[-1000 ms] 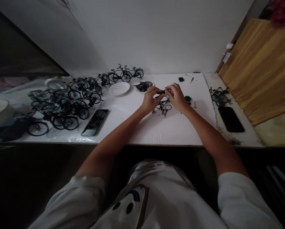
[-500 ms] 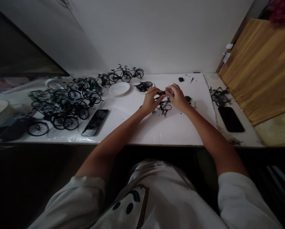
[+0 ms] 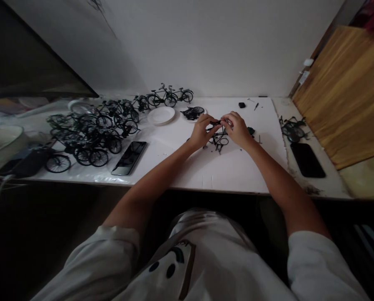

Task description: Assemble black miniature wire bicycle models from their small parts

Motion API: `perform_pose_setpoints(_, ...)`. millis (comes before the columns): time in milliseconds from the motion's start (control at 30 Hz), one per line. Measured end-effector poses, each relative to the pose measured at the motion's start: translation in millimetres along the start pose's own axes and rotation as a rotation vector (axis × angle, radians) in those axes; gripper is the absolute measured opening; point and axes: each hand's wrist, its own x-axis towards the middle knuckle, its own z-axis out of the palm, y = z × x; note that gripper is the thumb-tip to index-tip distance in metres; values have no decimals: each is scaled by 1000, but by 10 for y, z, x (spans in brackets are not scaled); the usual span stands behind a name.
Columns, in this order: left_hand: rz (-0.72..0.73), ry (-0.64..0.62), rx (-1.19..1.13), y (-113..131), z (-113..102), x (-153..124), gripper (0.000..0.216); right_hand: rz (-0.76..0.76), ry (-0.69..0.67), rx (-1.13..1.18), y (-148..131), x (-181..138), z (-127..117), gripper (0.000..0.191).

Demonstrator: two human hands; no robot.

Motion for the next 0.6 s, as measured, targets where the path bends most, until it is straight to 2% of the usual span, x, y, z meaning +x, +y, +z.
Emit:
perform_pose_setpoints(167, 2, -7, 9, -11, 4, -6, 39, -5, 18, 19, -15, -5, 3, 25)
perform_pose_setpoints(600, -15, 4, -10, 18, -19, 12, 40, 150, -14, 153, -89, -6, -28, 37)
